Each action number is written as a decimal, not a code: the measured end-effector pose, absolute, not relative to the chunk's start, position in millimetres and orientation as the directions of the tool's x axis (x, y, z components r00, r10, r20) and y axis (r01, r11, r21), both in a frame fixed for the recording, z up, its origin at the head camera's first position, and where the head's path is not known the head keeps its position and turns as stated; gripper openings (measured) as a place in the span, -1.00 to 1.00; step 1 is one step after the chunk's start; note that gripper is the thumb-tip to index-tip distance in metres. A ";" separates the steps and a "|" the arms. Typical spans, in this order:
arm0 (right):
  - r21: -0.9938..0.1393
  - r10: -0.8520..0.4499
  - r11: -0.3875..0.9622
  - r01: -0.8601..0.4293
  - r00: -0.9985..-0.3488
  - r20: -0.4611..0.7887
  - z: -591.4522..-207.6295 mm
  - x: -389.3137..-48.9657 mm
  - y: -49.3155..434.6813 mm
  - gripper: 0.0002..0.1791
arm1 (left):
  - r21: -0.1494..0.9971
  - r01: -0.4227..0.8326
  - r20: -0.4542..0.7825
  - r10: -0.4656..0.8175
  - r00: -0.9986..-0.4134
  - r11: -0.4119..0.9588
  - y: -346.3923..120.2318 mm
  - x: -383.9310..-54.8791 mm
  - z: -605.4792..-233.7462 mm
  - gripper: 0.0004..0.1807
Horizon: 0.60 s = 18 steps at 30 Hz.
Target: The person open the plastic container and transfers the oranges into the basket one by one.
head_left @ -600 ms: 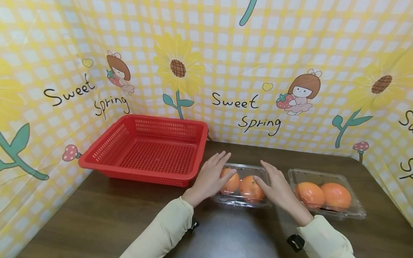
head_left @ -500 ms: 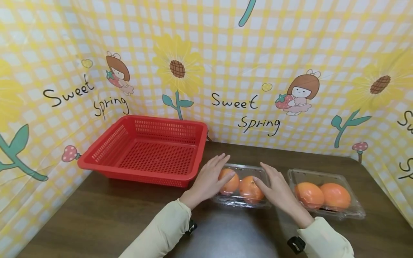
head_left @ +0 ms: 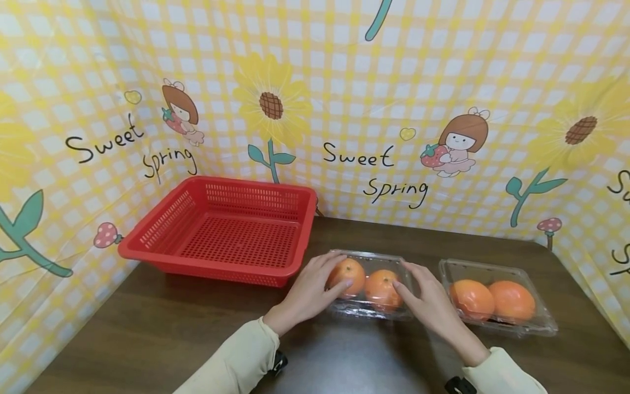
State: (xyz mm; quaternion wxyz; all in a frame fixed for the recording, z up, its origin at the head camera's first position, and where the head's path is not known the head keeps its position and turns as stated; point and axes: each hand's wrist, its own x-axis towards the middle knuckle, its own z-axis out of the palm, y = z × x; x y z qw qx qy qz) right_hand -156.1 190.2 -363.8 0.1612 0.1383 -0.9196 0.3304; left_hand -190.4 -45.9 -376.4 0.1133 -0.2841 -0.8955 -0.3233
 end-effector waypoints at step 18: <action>-0.554 -0.113 0.752 -0.356 -0.898 0.424 -377.0 -143.9 198.8 -0.60 | 0.606 0.532 0.338 0.414 -0.845 0.592 -56.9 -180.0 -381.1 -0.55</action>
